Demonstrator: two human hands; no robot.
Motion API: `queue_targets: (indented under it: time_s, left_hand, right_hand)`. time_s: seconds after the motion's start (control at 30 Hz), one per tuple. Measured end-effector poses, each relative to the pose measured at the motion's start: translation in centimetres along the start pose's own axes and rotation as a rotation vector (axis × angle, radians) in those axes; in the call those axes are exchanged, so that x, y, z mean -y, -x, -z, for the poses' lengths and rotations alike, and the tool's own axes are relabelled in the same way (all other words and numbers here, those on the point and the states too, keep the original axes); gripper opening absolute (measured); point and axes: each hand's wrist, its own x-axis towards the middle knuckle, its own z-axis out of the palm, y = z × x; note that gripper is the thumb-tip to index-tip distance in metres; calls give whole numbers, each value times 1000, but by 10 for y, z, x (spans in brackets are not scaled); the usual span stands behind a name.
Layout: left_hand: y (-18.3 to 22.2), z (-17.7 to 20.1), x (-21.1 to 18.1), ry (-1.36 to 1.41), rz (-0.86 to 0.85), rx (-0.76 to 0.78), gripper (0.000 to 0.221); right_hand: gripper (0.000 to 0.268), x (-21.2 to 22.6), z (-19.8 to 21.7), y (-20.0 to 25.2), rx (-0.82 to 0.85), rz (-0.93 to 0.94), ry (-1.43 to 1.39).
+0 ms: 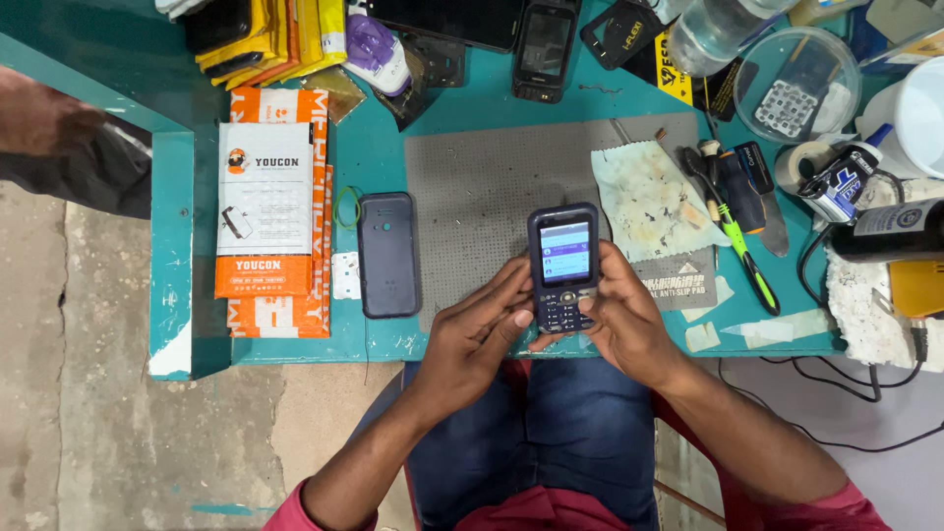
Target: The person operates a feature phone, then uses a screwdriver to remove the back cover and battery of a smartphone. They reassemble the smartphone and test the feature phone again.
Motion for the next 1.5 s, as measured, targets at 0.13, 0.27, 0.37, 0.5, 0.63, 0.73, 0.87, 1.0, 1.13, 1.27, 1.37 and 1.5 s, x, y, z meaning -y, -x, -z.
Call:
queue_targets:
  time_s: [0.13,0.27,0.37,0.5,0.63,0.73,0.87,1.0,1.13,1.27,1.37,1.5]
  left_hand:
    - [-2,-3,-30,-84,-182,-150,41]
    - [32,4,-85,-473,-408,-382,34]
    - [63,17,-116,-625,-450,-409,34]
    - [98,28,-130,-682,-331,-313,33]
    - [113,31,-133,-672,-293,-258,32]
    - [114,31,-135,-658,-304,-235,31]
    - [106,30,-140,-644,-338,-189,30]
    - [103,25,-141,-617,-366,-158,29]
    - [93,26,-149,-584,-459,-177,28]
    - [94,28,-168,-557,-551,-141,27]
    - [99,22,-179,-519,-624,-124,26]
    - [94,16,-190,-466,-705,-84,25]
  right_hand:
    - [55,13,-11,-5,-7,-19,29]
    - [59,15,-20,-6,-42,-36,67]
    - [60,17,-24,-9,-70,-58,125]
    - [63,19,-31,-7,-92,-63,203]
    - [62,18,-35,-7,-104,-70,213]
    - [61,20,-34,-8,-88,-64,212]
    - [61,20,-34,-7,-92,-62,188]
    - [62,19,-31,-7,-64,-49,179]
    - [59,25,-35,-6,-92,-88,161]
    - [62,24,-38,-9,-100,-81,191]
    - [62,22,-37,-7,-107,-88,199]
    - [61,22,-40,-7,-112,-81,194]
